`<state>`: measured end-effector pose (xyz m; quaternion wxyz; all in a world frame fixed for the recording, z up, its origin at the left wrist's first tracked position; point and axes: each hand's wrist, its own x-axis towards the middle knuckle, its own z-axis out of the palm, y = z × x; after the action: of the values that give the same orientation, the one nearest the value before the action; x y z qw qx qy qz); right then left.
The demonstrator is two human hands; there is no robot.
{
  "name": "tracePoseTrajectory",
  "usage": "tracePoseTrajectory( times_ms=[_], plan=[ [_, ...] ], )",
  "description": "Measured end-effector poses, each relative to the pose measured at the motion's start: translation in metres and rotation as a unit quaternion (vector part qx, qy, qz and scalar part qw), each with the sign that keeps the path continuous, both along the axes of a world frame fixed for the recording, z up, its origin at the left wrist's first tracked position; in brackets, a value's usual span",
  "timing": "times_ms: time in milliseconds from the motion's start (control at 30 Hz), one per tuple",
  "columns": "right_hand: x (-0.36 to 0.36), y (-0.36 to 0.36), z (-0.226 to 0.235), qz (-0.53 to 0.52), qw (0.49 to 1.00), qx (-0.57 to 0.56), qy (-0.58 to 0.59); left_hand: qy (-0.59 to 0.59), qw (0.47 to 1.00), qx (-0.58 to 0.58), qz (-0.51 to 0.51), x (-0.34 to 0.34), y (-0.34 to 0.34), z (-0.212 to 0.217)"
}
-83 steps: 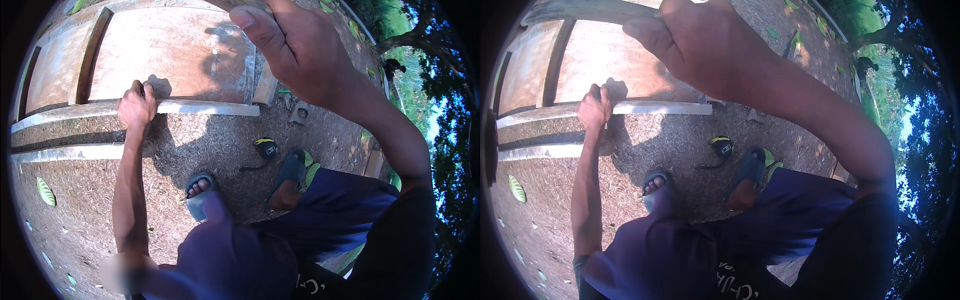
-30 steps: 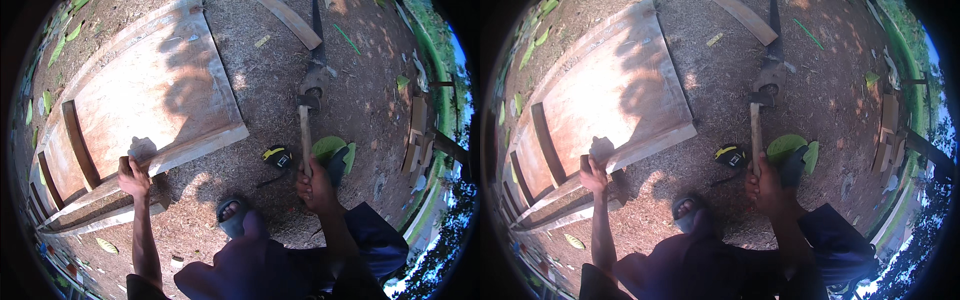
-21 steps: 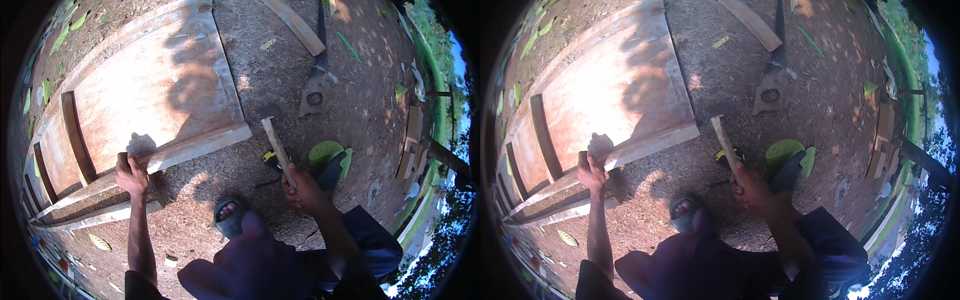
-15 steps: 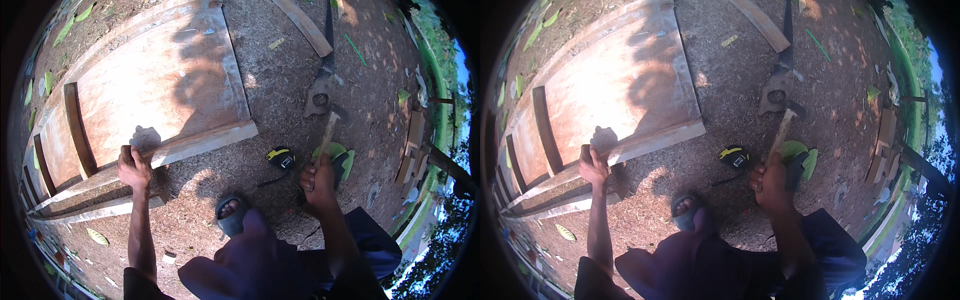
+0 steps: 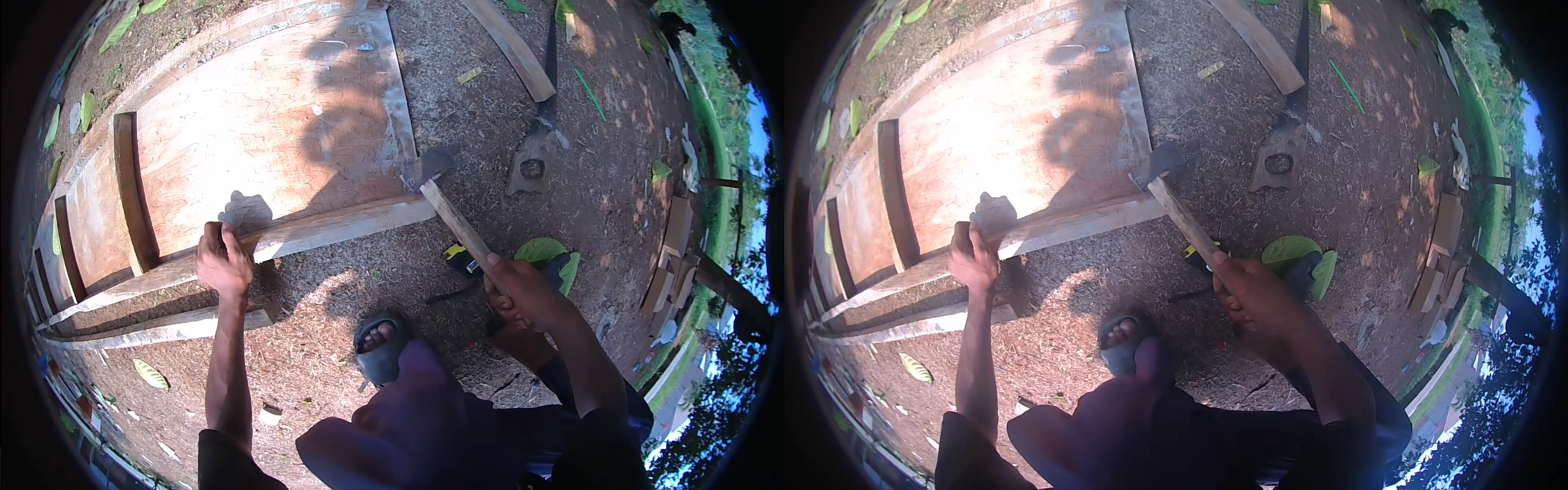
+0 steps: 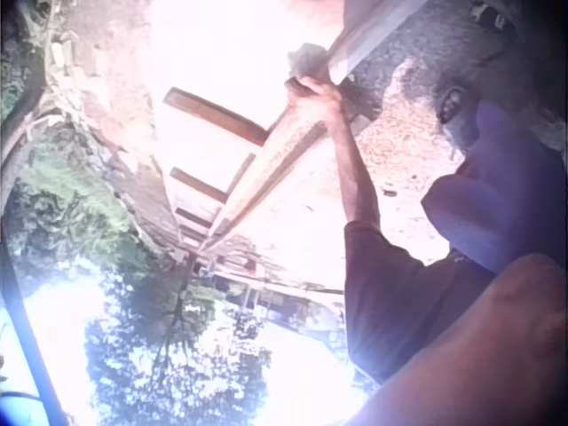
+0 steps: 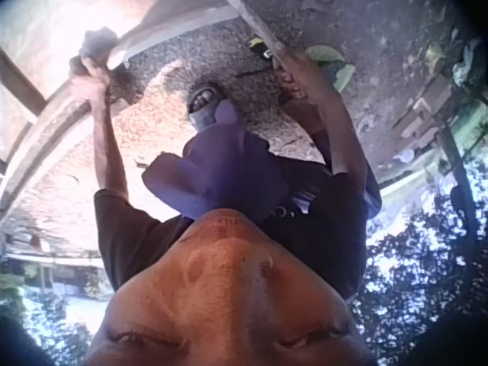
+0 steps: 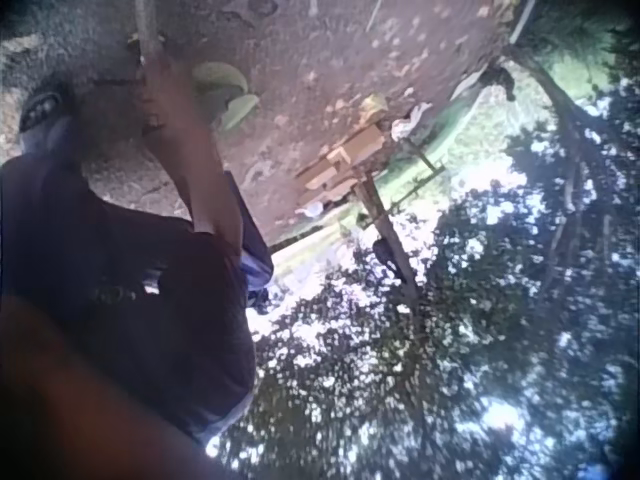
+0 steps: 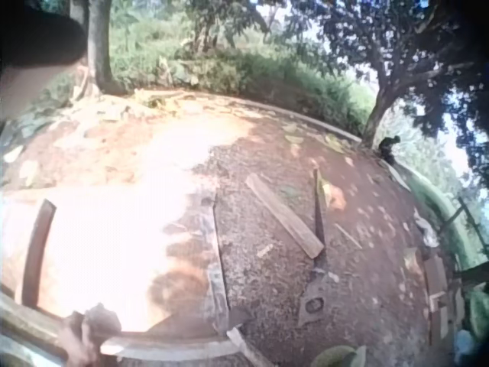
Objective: The person measures a wooden frame with a tape measure, then uses a hammer to drive nails into the frame. They repeatedly measure and hammer different sections of the frame while working on the ground.
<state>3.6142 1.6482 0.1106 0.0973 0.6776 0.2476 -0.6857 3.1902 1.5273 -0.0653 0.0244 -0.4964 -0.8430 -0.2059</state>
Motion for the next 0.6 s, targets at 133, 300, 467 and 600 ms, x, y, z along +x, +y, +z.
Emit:
tracePoseTrajectory(
  times_ms=[133,300,467,600],
  plan=[
    [-0.003,0.027,0.010,0.083,0.989,0.119,-0.028,-0.018,1.000,0.000,0.020,0.003,0.002,0.003],
    [-0.011,0.042,0.008,-0.098,0.981,0.167,-0.026,-0.043,0.998,-0.003,0.042,0.004,-0.001,0.002],
    [-0.022,0.048,-0.027,-0.137,0.962,0.233,0.036,-0.035,0.998,-0.014,0.049,0.010,0.006,0.013],
    [-0.037,0.118,-0.053,-0.123,0.961,0.221,0.110,-0.044,0.994,-0.059,0.077,0.010,0.004,0.015]
  ],
)
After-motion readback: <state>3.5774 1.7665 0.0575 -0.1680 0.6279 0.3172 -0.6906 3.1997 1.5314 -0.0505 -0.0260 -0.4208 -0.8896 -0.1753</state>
